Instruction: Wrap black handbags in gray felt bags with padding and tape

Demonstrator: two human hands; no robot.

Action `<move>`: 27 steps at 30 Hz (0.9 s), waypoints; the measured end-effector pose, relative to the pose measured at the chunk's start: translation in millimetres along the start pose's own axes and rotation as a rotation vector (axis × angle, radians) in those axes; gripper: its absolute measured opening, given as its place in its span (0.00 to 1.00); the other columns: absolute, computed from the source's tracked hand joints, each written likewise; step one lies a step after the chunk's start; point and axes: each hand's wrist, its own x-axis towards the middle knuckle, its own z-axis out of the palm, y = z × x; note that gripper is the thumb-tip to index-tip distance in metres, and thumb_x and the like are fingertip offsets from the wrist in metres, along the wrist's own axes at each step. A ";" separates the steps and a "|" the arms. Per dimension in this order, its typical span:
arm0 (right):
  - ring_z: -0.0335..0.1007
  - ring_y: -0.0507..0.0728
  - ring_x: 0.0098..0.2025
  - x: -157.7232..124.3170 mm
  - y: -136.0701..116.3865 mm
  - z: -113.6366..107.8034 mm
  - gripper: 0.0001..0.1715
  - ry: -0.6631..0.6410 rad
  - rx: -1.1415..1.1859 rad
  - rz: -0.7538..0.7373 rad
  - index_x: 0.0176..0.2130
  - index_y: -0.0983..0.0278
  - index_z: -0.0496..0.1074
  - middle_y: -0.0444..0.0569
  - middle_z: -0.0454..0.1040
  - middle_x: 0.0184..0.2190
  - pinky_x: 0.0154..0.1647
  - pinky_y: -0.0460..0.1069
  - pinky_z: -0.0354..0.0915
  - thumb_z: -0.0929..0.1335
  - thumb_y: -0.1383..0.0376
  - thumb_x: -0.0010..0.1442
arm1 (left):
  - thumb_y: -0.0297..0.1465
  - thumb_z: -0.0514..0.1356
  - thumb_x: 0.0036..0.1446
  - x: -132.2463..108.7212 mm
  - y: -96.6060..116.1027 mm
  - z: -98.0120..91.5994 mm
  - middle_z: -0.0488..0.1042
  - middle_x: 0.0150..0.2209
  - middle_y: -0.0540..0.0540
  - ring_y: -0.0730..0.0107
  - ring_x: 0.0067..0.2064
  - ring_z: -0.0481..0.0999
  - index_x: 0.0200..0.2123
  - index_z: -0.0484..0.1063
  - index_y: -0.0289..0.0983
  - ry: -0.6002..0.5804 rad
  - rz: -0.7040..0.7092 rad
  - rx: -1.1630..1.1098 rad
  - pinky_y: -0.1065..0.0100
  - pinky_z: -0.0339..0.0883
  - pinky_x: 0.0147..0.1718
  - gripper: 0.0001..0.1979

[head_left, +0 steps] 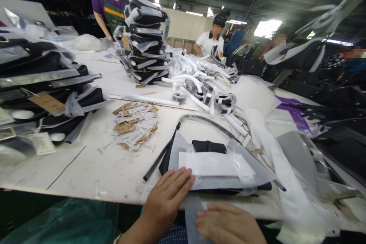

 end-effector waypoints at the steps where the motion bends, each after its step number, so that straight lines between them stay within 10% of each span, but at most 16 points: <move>1: 0.81 0.55 0.40 7.8 1.3 -3.1 0.25 0.046 -0.020 0.006 0.56 0.54 0.70 0.47 0.82 0.41 0.47 0.50 0.76 0.65 0.73 0.63 | 0.17 0.45 0.64 -0.3 0.2 0.0 0.71 0.59 0.43 0.66 0.64 0.65 0.61 0.66 0.36 -0.002 0.003 -0.004 0.60 0.66 0.59 0.26; 8: 0.77 0.55 0.36 58.8 36.4 2.7 0.14 0.205 -0.172 0.251 0.40 0.61 0.78 0.46 0.81 0.34 0.39 0.49 0.71 0.65 0.74 0.60 | 0.19 0.48 0.65 -1.4 2.2 2.2 0.74 0.54 0.39 0.62 0.61 0.68 0.45 0.76 0.35 0.131 -0.020 -0.023 0.58 0.70 0.56 0.17; 19: 0.67 0.54 0.32 73.0 62.6 13.0 0.07 -0.150 -0.266 0.613 0.29 0.64 0.71 0.45 0.73 0.28 0.32 0.47 0.58 0.71 0.68 0.61 | 0.18 0.53 0.59 4.6 3.9 -5.1 0.76 0.48 0.39 0.62 0.57 0.71 0.50 0.74 0.30 0.121 -0.055 -0.075 0.63 0.64 0.60 0.18; 27: 0.71 0.53 0.29 88.6 71.7 11.5 0.01 -0.280 -0.287 0.738 0.37 0.61 0.71 0.42 0.75 0.27 0.29 0.46 0.53 0.68 0.66 0.62 | 0.30 0.52 0.66 28.2 8.3 -10.4 0.76 0.39 0.41 0.61 0.43 0.77 0.52 0.74 0.34 -0.009 -0.025 0.036 0.62 0.75 0.43 0.16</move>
